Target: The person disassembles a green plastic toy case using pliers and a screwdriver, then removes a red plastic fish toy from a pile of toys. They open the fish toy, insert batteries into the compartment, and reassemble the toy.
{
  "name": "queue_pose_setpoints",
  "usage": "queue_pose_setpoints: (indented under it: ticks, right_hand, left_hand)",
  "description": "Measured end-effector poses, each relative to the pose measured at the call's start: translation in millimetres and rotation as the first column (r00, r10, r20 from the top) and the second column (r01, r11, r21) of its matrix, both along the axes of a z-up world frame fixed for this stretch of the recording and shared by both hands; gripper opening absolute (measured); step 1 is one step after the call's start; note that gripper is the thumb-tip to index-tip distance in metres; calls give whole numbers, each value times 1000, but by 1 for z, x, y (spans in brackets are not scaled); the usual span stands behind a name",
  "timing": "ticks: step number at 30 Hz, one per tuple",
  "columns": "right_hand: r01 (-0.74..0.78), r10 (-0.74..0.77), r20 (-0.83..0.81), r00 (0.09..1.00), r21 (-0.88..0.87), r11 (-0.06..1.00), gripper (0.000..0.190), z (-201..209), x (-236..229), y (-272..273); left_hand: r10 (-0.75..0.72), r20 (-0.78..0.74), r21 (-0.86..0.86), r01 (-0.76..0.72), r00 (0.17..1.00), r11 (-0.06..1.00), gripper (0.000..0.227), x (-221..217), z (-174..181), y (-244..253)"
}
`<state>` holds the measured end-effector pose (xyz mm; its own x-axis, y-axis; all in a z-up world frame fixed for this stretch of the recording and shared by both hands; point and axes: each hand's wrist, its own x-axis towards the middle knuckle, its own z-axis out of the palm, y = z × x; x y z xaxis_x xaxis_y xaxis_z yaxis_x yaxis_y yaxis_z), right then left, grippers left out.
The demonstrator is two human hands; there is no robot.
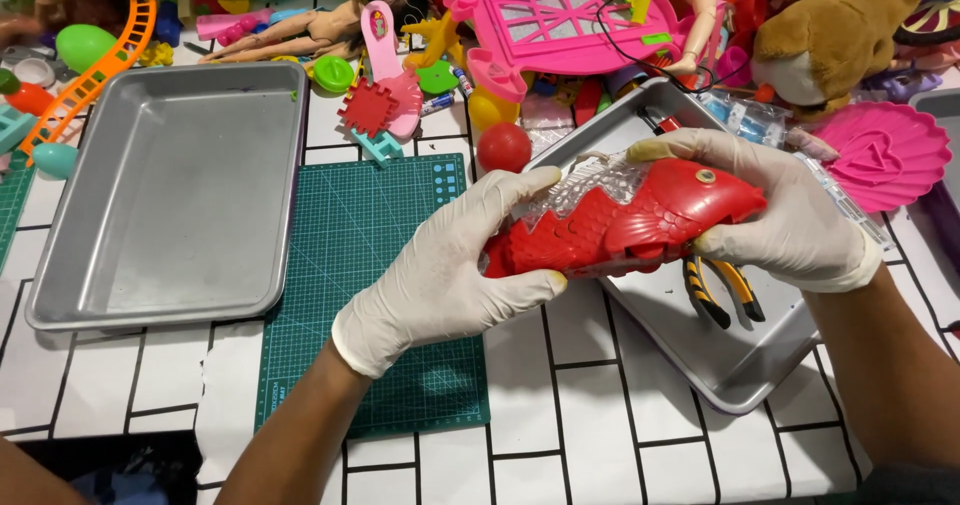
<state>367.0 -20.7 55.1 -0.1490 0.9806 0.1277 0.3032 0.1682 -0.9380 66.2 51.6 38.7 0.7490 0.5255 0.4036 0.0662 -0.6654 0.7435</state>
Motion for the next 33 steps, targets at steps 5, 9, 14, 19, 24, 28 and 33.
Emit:
queue_pose_setpoints:
  ticks: [5, 9, 14, 19, 24, 28, 33]
  right_hand:
    - [-28, 14, 95, 995, 138, 990, 86, 10, 2, -3]
    - [-12, -114, 333, 936, 355, 935, 86, 32, 11, -22]
    - [-91, -262, 445, 857, 630, 771, 92, 24, 40, -32]
    - [-99, -265, 512, 817, 578, 810, 97, 26, 40, -40]
    - [-98, -250, 506, 826, 565, 819, 96, 35, 29, -41]
    - [-98, -348, 562, 750, 615, 782, 86, 33, 18, -40]
    - [-133, -248, 592, 767, 525, 841, 91, 34, 12, -36]
  left_hand:
    - [47, 31, 41, -48, 998, 998, 69, -8, 11, 4]
    - [276, 169, 143, -301, 946, 943, 71, -16, 18, 10]
    - [407, 371, 74, -463, 835, 883, 63, -22, 14, 16]
    - [405, 384, 84, -468, 830, 880, 62, -21, 13, 15]
    - [413, 375, 89, -475, 830, 875, 60, -19, 12, 15]
    - [398, 367, 134, -472, 841, 872, 57, -17, 12, 14]
    - [371, 291, 252, -445, 882, 859, 63, -12, 13, 5]
